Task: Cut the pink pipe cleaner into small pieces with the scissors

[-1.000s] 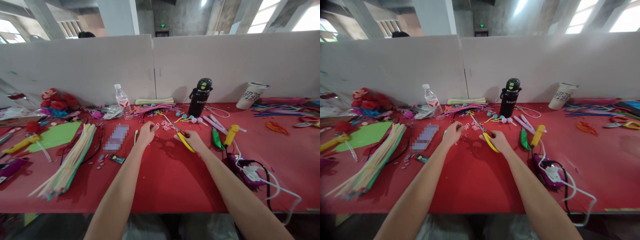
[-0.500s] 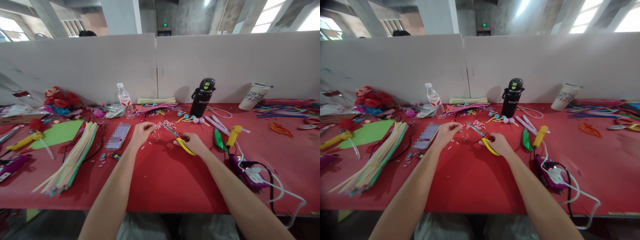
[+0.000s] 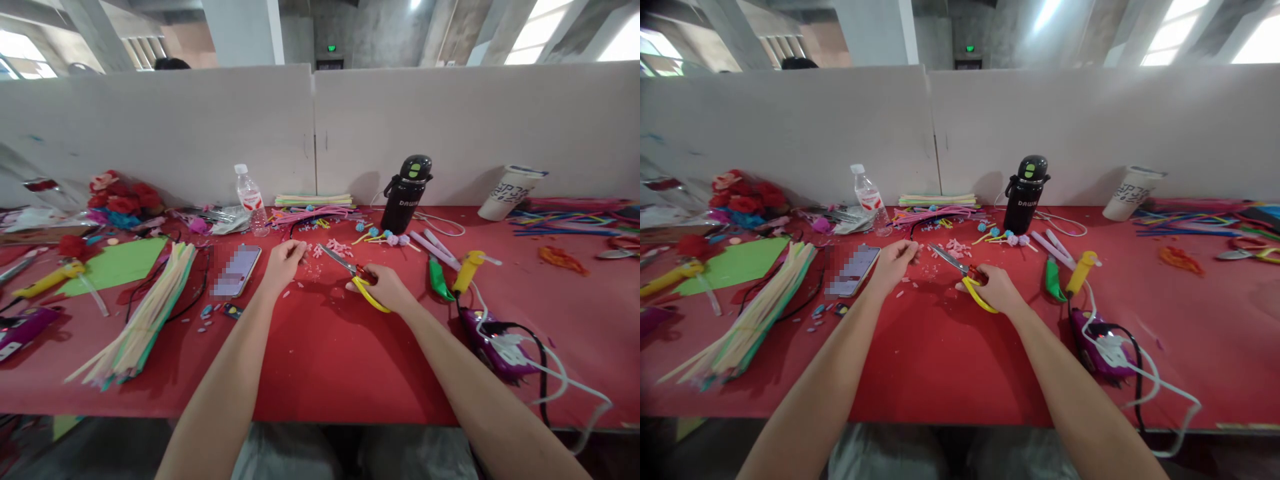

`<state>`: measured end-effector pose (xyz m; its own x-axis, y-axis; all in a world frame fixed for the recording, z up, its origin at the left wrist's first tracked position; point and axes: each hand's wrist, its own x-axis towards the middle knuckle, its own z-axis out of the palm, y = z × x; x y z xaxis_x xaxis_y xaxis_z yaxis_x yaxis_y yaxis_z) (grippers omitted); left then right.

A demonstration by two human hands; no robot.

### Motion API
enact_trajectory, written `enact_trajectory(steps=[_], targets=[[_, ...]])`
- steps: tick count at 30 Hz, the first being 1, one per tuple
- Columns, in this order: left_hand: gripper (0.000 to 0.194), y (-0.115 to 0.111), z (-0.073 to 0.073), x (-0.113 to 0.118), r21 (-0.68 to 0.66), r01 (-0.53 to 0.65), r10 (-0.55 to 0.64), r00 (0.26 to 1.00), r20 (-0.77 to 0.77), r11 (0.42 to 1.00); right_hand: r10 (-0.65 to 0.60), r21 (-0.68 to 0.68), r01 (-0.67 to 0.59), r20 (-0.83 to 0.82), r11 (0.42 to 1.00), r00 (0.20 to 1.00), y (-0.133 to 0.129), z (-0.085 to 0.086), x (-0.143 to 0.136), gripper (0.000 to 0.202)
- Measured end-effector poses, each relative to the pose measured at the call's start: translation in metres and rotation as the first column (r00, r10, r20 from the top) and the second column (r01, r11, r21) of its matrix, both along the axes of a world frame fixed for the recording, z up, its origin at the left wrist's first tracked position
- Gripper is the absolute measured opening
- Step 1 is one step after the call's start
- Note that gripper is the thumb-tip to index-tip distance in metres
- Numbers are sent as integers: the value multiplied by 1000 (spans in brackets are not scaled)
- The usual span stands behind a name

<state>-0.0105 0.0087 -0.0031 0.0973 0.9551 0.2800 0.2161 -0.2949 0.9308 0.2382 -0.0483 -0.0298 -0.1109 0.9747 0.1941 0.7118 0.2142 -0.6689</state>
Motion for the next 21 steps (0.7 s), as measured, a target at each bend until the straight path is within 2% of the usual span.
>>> enact_trajectory(steps=[11, 21], targets=[[42, -2, 0, 0, 74, -42, 53, 987, -150, 996, 19, -8, -19, 23, 1000, 1000, -1, 1, -4, 54], [39, -3, 2, 0, 95, -25, 44, 979, -200, 995, 30, -8, -30, 38, 1000, 999, -1, 1, -3, 55]])
